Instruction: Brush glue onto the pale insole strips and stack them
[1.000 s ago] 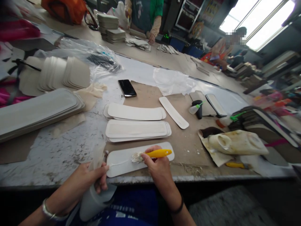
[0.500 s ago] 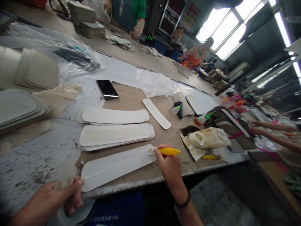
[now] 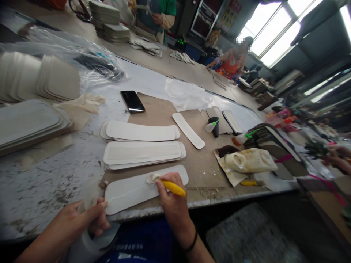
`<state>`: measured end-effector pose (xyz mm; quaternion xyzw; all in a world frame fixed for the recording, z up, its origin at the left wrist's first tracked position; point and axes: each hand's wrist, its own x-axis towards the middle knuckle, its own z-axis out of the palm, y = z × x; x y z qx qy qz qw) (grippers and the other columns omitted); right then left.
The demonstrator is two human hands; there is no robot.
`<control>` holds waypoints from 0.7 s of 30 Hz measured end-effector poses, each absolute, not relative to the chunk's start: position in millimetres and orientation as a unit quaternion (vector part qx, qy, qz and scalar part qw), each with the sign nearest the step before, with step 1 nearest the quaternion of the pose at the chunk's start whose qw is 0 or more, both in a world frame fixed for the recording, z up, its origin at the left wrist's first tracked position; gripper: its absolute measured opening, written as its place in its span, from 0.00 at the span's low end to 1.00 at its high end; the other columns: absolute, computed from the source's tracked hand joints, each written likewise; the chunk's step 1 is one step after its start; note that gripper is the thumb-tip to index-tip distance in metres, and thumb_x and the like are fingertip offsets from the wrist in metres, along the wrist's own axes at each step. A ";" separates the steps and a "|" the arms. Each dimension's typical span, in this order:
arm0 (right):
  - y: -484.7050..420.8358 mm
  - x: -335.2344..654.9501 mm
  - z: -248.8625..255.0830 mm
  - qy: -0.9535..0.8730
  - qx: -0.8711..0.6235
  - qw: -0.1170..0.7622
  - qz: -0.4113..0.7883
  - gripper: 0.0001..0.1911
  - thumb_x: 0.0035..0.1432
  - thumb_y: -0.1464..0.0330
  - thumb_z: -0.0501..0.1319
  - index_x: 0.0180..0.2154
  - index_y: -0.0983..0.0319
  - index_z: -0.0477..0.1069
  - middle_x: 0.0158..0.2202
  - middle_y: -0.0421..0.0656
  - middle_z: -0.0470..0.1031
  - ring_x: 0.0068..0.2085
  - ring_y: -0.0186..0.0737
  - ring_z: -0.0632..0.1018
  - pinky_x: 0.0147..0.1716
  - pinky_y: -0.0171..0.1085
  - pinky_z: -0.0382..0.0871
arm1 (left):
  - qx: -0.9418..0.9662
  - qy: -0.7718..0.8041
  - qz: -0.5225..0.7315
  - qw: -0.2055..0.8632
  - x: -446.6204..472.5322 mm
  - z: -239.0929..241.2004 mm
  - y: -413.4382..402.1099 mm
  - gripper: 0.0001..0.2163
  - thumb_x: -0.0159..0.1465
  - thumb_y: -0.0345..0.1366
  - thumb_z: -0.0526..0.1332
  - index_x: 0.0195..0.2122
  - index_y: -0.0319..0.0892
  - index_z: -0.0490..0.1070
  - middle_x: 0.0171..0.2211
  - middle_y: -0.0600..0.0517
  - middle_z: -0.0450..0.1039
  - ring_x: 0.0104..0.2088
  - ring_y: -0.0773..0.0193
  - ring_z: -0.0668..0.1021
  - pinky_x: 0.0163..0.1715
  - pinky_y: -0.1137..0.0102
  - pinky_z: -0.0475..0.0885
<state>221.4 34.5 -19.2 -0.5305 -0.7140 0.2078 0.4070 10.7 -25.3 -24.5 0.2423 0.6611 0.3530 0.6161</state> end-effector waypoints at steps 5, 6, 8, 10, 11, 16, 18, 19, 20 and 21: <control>47.3 275.7 -17.3 -0.732 -0.567 0.375 0.048 0.02 0.58 0.70 0.59 0.32 0.60 0.70 0.30 0.42 0.71 0.33 0.39 0.75 0.36 0.40 0.72 | 0.228 0.665 0.358 0.614 12.2 -23.9 -25.3 0.15 0.47 0.46 0.62 0.13 0.41 0.68 0.12 0.52 0.72 0.15 0.64 0.72 0.19 0.71 0.67; 48.7 282.0 -16.2 -0.734 -0.568 0.371 0.029 0.03 0.58 0.69 0.59 0.32 0.60 0.70 0.30 0.43 0.72 0.33 0.39 0.75 0.36 0.40 0.72 | 0.225 0.669 0.358 0.611 12.7 -22.9 -25.1 0.14 0.47 0.46 0.63 0.13 0.41 0.68 0.12 0.52 0.72 0.15 0.64 0.72 0.19 0.71 0.67; 50.1 291.3 -13.2 -0.741 -0.565 0.364 -0.002 0.03 0.59 0.69 0.59 0.32 0.61 0.70 0.30 0.43 0.72 0.33 0.40 0.75 0.36 0.41 0.73 | 0.220 0.679 0.355 0.604 14.0 -19.6 -24.7 0.14 0.46 0.46 0.63 0.12 0.41 0.68 0.12 0.51 0.72 0.15 0.64 0.72 0.20 0.72 0.68; 49.3 297.2 -9.3 -0.746 -0.562 0.356 -0.020 0.04 0.59 0.69 0.58 0.33 0.61 0.70 0.30 0.43 0.72 0.33 0.40 0.75 0.35 0.41 0.73 | 0.216 0.683 0.358 0.598 15.4 -16.1 -24.7 0.14 0.45 0.46 0.63 0.11 0.42 0.68 0.12 0.51 0.72 0.15 0.64 0.72 0.20 0.72 0.68; 48.0 299.0 -7.6 -0.749 -0.562 0.351 -0.023 0.04 0.59 0.69 0.58 0.33 0.60 0.70 0.30 0.43 0.72 0.34 0.40 0.75 0.36 0.41 0.73 | 0.213 0.684 0.362 0.596 15.9 -14.9 -24.9 0.14 0.45 0.45 0.63 0.11 0.42 0.68 0.12 0.52 0.72 0.15 0.65 0.72 0.20 0.72 0.69; 27.4 286.3 -6.2 -0.766 -0.556 0.319 0.033 0.05 0.60 0.72 0.56 0.36 0.60 0.70 0.35 0.44 0.72 0.37 0.40 0.74 0.39 0.41 0.73 | 0.226 0.688 0.355 0.591 13.8 -23.1 -27.3 0.15 0.46 0.46 0.63 0.11 0.42 0.69 0.13 0.51 0.73 0.16 0.64 0.73 0.21 0.73 0.70; 13.3 267.7 -7.2 -0.769 -0.549 0.319 0.076 0.06 0.60 0.73 0.56 0.37 0.60 0.70 0.36 0.44 0.71 0.39 0.41 0.74 0.41 0.41 0.72 | 0.234 0.682 0.341 0.603 11.2 -30.9 -27.7 0.15 0.45 0.47 0.64 0.12 0.42 0.69 0.14 0.50 0.74 0.18 0.61 0.75 0.22 0.71 0.71; 6.3 256.4 -7.3 -0.768 -0.542 0.326 0.102 0.06 0.60 0.74 0.56 0.37 0.60 0.70 0.35 0.44 0.71 0.39 0.40 0.74 0.41 0.40 0.72 | 0.237 0.677 0.332 0.613 9.9 -34.2 -27.6 0.15 0.44 0.48 0.65 0.13 0.42 0.70 0.14 0.49 0.74 0.18 0.60 0.75 0.23 0.70 0.71; 0.1 244.6 -7.0 -0.765 -0.537 0.326 0.141 0.07 0.60 0.74 0.55 0.37 0.59 0.70 0.36 0.44 0.71 0.39 0.40 0.74 0.41 0.39 0.72 | 0.239 0.672 0.324 0.621 8.9 -36.3 -27.4 0.15 0.43 0.48 0.66 0.13 0.42 0.69 0.14 0.49 0.74 0.19 0.60 0.75 0.23 0.70 0.72; -4.9 233.3 -6.1 -0.760 -0.528 0.334 0.178 0.07 0.60 0.74 0.56 0.37 0.59 0.70 0.35 0.43 0.71 0.39 0.39 0.74 0.40 0.38 0.72 | 0.243 0.672 0.319 0.622 8.1 -37.0 -27.3 0.15 0.43 0.49 0.66 0.13 0.43 0.69 0.14 0.50 0.74 0.18 0.60 0.74 0.22 0.69 0.71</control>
